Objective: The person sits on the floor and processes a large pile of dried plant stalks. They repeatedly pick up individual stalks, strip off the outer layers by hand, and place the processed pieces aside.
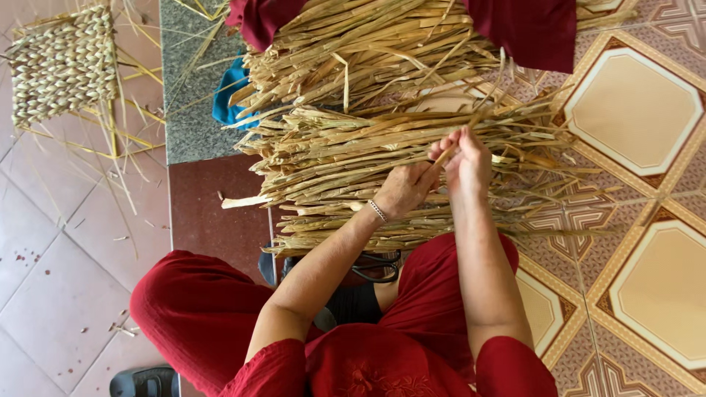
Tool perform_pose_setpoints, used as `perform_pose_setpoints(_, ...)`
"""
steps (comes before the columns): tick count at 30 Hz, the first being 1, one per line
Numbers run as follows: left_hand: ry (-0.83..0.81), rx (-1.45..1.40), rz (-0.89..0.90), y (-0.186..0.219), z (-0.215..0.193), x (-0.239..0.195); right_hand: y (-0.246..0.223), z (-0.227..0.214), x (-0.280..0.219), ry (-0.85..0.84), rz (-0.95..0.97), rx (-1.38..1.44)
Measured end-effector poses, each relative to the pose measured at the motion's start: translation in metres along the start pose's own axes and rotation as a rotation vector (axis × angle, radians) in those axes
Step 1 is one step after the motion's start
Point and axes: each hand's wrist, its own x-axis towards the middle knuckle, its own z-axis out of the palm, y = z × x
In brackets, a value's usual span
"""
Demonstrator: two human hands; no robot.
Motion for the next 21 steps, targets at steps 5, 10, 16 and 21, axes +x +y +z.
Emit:
perform_pose_setpoints(5, 0.016, -0.06, 0.008, 0.0, 0.003, 0.011, -0.001, -0.003, 0.04, 0.198, 0.013, 0.187)
perform_pose_setpoints(10, -0.031, -0.246, -0.111, 0.013, 0.002, 0.002, -0.018, 0.0, 0.074, 0.478, 0.01, 0.182)
perform_pose_setpoints(16, -0.113, -0.278, -0.074, 0.026, 0.002, -0.02, -0.048, -0.031, 0.101, 0.724, -0.06, 0.177)
perform_pose_setpoints(21, -0.148, -0.329, -0.019, 0.043, 0.001, -0.058, -0.088, -0.097, 0.124, 0.75, -0.177, 0.21)
